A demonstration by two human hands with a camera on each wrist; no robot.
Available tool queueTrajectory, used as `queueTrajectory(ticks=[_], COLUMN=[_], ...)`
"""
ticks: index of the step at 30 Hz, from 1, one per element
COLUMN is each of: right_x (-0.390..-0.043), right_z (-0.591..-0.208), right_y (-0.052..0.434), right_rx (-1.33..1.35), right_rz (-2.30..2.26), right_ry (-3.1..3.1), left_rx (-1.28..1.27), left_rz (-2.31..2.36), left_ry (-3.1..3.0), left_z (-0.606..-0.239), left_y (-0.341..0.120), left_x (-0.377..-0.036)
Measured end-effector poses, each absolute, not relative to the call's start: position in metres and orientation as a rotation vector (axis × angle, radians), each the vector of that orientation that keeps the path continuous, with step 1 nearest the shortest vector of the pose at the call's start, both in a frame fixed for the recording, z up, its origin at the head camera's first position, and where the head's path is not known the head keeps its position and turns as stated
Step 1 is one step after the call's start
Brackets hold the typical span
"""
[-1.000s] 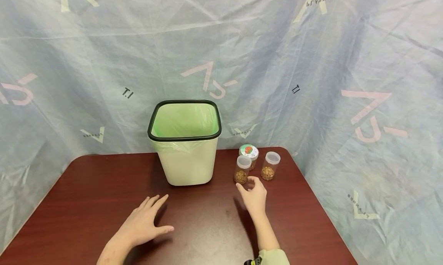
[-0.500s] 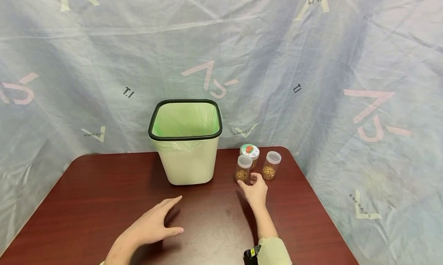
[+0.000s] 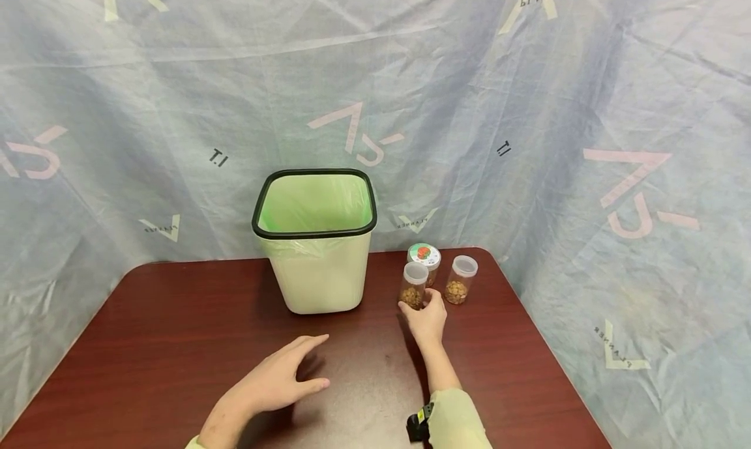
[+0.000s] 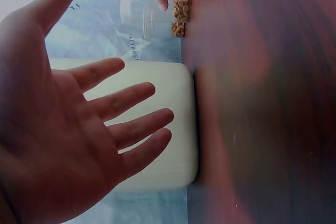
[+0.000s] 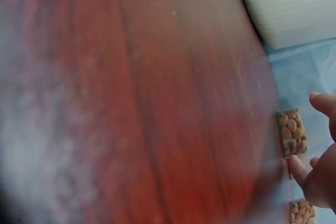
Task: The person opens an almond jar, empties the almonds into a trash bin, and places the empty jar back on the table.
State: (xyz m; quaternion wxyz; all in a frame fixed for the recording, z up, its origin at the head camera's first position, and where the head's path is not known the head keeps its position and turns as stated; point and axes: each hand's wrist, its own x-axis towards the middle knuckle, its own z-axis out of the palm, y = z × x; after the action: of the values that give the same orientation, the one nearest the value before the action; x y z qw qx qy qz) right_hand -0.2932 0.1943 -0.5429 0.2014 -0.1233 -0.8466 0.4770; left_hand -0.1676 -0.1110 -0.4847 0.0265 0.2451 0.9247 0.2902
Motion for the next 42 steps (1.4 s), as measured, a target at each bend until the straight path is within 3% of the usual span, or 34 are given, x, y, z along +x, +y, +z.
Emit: queueTrajectory(ticks=[26,42], right_x=[-0.299,-0.297], right_z=[-0.561,-0.527], right_y=[0.188,0.186], right_rx=[-0.410,-0.259], right_rz=[1.260,1.270], right_ry=[-2.335,-2.299], left_rx=[0.834,0.849], left_rz=[0.916,1.066], left_ry=[2.813,2.838], left_z=[-0.505,-0.505], left_y=[-0.096,-0.098], left_x=[-0.161,-0.177])
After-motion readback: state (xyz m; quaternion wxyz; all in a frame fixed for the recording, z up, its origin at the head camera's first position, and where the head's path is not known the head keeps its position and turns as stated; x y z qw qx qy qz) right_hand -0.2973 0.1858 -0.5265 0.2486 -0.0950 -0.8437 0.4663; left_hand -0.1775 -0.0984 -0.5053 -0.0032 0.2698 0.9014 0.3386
